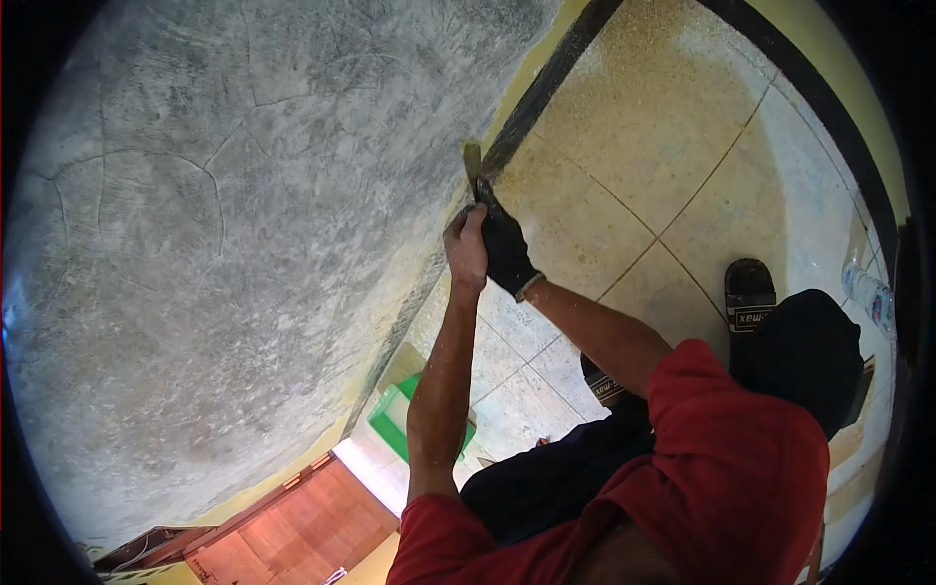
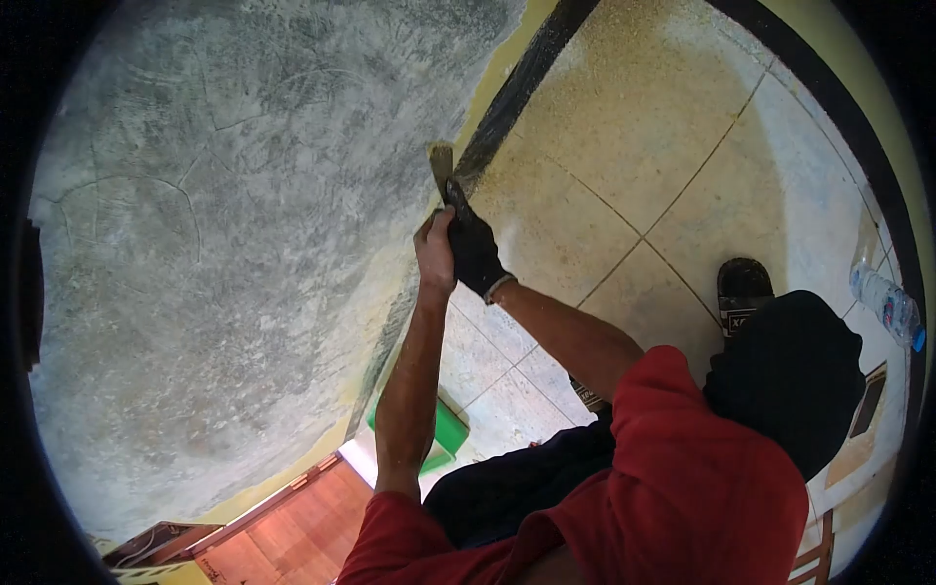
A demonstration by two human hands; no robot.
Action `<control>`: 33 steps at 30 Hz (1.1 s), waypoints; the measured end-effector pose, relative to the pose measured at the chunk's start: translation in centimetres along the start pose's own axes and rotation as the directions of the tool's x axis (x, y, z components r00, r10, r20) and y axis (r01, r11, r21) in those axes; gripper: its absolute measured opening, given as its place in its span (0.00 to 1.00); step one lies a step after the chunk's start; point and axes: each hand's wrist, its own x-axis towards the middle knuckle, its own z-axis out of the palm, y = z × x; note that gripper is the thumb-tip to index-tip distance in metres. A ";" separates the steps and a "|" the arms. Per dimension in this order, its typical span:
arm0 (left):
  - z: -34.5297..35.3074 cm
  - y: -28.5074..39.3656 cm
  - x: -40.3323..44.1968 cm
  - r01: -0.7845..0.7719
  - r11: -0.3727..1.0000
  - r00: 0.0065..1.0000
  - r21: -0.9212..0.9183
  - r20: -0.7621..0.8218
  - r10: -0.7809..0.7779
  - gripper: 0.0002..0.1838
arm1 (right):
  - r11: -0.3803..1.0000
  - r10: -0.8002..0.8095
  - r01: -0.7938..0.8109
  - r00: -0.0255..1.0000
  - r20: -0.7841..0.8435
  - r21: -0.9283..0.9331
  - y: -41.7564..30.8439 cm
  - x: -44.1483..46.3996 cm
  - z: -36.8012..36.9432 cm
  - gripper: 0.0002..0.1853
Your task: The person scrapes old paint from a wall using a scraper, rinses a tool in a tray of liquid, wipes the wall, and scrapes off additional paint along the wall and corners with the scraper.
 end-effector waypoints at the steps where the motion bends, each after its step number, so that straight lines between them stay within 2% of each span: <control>1: 0.1 -0.1 0.3 -0.010 1.000 1.000 0.002 0.004 0.010 0.19 | 0.948 -0.234 0.226 0.972 -0.011 -0.226 0.9 -0.3 0.4 0.13; 2: 0.2 -0.2 0.4 -0.022 0.999 1.000 -0.029 -0.012 0.021 0.19 | 0.947 -0.243 0.234 0.970 -0.011 -0.220 1.9 0.3 0.5 0.13; 3: 0.5 -0.2 0.6 -0.037 0.997 0.999 -0.065 -0.031 0.035 0.20 | 0.816 -0.434 0.405 0.901 0.027 -0.413 2.3 1.6 0.1 0.13; 4: 2.0 1.0 1.7 -0.122 0.991 0.989 0.048 -0.077 0.125 0.23 | 0.612 -0.597 0.536 0.795 0.104 -0.581 0.9 3.2 -0.7 0.12; 5: 3.5 2.5 3.6 -0.095 0.989 0.994 0.111 -0.048 0.101 0.25 | 0.827 -0.370 0.383 0.922 0.115 -0.411 -0.2 4.8 -2.2 0.11; 6: 5.2 3.8 5.1 -0.073 0.982 0.997 0.174 -0.005 0.075 0.26 | 0.842 -0.224 0.265 0.964 0.142 -0.469 -3.5 6.6 -4.1 0.10; 7: 6.5 3.9 5.4 -0.080 0.983 0.997 0.164 0.019 0.078 0.26 | 0.768 -0.317 0.309 0.944 0.086 -0.560 -3.2 7.9 -4.9 0.10; 8: 7.4 3.8 5.4 -0.077 0.996 0.997 0.050 0.030 0.076 0.23 | 0.689 -0.400 0.332 0.915 0.043 -0.644 -2.7 8.2 -5.3 0.10; 9: 7.8 3.6 5.2 -0.068 0.996 0.997 -0.064 0.029 0.070 0.19 | 0.686 -0.393 0.322 0.919 0.040 -0.652 -0.8 7.9 -5.2 0.10; 10: 7.3 2.5 5.0 -0.062 0.996 0.998 -0.063 0.028 0.064 0.19 | 0.893 -0.375 0.359 0.927 -0.010 -0.272 1.7 7.4 -4.5 0.10; 11: 6.2 0.7 4.6 -0.037 0.997 0.999 -0.060 -0.016 0.036 0.23 | 0.924 -0.341 0.345 0.939 -0.054 0.163 2.9 6.8 -3.9 0.10; 12: 5.4 -0.6 3.7 -0.011 0.998 0.998 -0.059 -0.062 0.007 0.27 | 0.966 -0.253 0.254 0.967 -0.020 0.050 1.1 4.8 -3.8 0.12; 13: 4.8 -0.6 2.6 -0.013 0.998 0.998 -0.058 -0.059 0.009 0.27 | 0.855 -0.355 0.376 0.926 0.125 -0.357 1.8 3.5 -3.7 0.13; 14: 3.9 -0.6 1.1 0.064 0.986 0.997 -0.157 -0.023 -0.069 0.26 | 0.572 -0.376 0.473 0.877 0.299 -0.670 2.4 2.4 -3.5 0.13; 15: 3.2 -0.3 0.6 0.138 0.959 0.990 -0.248 0.021 -0.137 0.25 | 0.577 -0.381 0.473 0.877 0.293 -0.666 2.2 2.1 -3.4 0.13; 16: 3.1 -0.1 0.5 0.136 0.961 0.991 -0.239 0.016 -0.136 0.25 | 0.783 -0.281 0.345 0.939 0.200 -0.517 2.0 1.8 -3.3 0.13; 17: 3.6 0.2 0.8 0.105 0.977 0.994 -0.187 -0.018 -0.110 0.23 | 0.923 -0.159 0.195 0.978 0.133 -0.332 1.9 1.8 -3.4 0.15; 18: 4.0 0.0 0.9 0.082 0.987 0.994 -0.136 -0.056 -0.090 0.22 | 0.924 -0.156 0.194 0.978 0.139 -0.330 1.5 1.8 -3.5 0.15; 20: 3.6 -0.4 1.0 0.051 0.989 0.989 -0.136 -0.128 -0.069 0.18 | 0.692 -0.295 0.394 0.919 0.261 -0.605 1.2 1.9 -3.6 0.14; 21: 2.9 0.2 0.6 0.036 0.988 0.997 -0.153 -0.069 -0.047 0.17 | 0.891 -0.132 0.199 0.974 0.185 -0.407 1.9 1.8 -2.9 0.14; 22: 2.1 0.5 0.1 0.022 0.985 1.000 -0.169 -0.010 -0.024 0.16 | 0.895 -0.121 0.189 0.975 0.189 -0.403 0.8 1.0 -2.2 0.14; 23: 1.6 0.9 -0.4 0.028 0.982 1.000 -0.189 -0.007 -0.030 0.15 | 0.986 -0.070 0.078 0.996 0.064 -0.148 -0.6 0.4 -1.4 0.13; 24: 1.2 1.2 -0.8 0.027 0.983 0.999 -0.181 -0.013 -0.030 0.15 | 0.991 0.013 -0.007 0.999 -0.044 0.132 -1.7 0.0 -0.8 0.11; 25: 1.1 1.4 -1.1 0.036 0.980 0.999 -0.194 -0.021 -0.040 0.15 | 0.988 -0.052 0.065 0.994 -0.096 0.143 -0.4 -0.1 0.2 0.13; 26: 1.0 1.8 -1.3 0.041 0.977 0.999 -0.207 -0.027 -0.048 0.15 | 0.986 -0.057 0.071 0.994 -0.096 0.151 0.9 0.6 1.3 0.13; 27: 1.1 1.9 -0.9 0.032 0.979 0.999 -0.201 -0.028 -0.038 0.15 | 0.909 0.033 0.033 0.988 -0.151 0.416 2.6 1.9 2.4 0.12; 28: 1.6 1.9 -0.1 -0.005 0.989 0.999 -0.146 -0.032 0.000 0.14 | 0.762 0.136 0.010 0.975 -0.176 0.648 1.8 2.6 2.6 0.11; 29: 2.0 1.9 0.9 -0.040 0.995 0.999 -0.094 -0.036 0.037 0.13 | 0.961 -0.195 0.195 0.981 -0.018 0.194 1.8 2.6 0.0 0.09; 30: 2.8 2.7 1.8 -0.064 0.997 0.998 -0.041 -0.019 0.063 0.13 | 0.964 -0.235 0.241 0.970 -0.067 0.115 1.7 4.1 -0.5 0.08; 32: 3.8 2.8 1.6 -0.001 0.995 1.000 -0.096 0.003 0.001 0.14 | 0.978 -0.208 0.207 0.978 -0.033 -0.027 -1.5 3.5 -2.6 0.10; 33: 3.8 2.4 1.1 -0.001 0.995 1.000 -0.102 0.011 0.002 0.14 | 0.977 -0.211 0.210 0.977 -0.037 -0.035 -1.5 2.9 -2.7 0.10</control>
